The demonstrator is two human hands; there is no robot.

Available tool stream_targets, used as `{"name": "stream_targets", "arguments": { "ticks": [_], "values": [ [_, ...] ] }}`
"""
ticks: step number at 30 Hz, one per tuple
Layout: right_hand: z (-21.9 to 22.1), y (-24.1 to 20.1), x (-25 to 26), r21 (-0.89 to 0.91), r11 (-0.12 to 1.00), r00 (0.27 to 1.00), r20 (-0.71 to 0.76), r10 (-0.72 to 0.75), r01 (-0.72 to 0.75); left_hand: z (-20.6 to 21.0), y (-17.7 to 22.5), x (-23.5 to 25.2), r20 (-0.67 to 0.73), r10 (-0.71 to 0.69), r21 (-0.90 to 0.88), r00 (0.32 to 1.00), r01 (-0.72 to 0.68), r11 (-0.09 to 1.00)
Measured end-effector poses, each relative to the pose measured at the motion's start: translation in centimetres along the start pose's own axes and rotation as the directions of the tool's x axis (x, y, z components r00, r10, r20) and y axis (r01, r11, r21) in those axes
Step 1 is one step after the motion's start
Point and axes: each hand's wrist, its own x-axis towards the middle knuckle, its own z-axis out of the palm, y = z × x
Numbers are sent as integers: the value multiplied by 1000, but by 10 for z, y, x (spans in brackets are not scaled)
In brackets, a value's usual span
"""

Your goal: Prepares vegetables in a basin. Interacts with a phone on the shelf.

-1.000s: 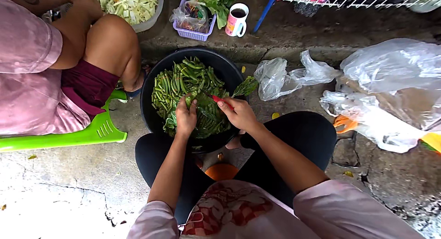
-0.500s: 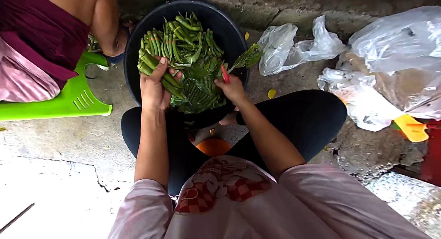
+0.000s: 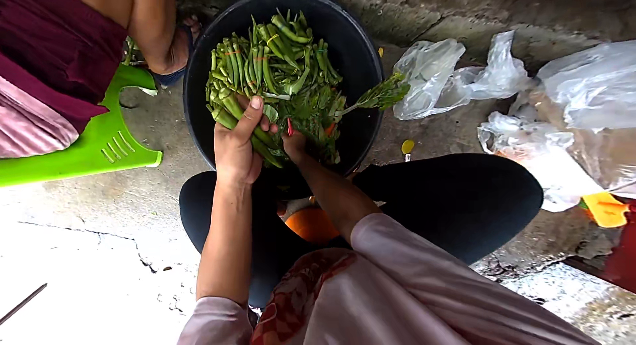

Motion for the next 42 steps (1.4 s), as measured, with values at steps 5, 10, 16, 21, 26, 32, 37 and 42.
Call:
{"name": "stream_targets", "arguments": {
  "ticks": [5,10,16,21,26,32,37,42],
  "values": [
    [-1,-23,8,-108,991,996,29,79,-75,1,-1,1,-11,-25,71,1000,26,997],
    [-13,-6,5,-1,997,996,39,78,-78,0,-1,2,-5,-35,91,999,36,995],
    [-45,31,-46,215,977,999,38,-15,7,5,2,-1,8,-76,89,997,75,993],
    [-91,20,-87,541,821,978,-186,-96,184,9,-8,-6,30,-151,113,988,146,983],
    [-145,-16,-129,816,431,914,-272,-301,384,24,-31,-15,-13,-367,283,930,355,891],
    [-139,-21,-174,890,266,852,-213,-478,371,37,-53,-20,52,-211,137,976,202,970],
    [-155,2,-174,639,600,842,-146,-519,481,25,-43,-17,135,-53,103,989,39,994],
    [-218,0,-178,30,688,679,-193,-708,726,18,-37,-14,311,135,313,941,-235,920]
  ]
}}
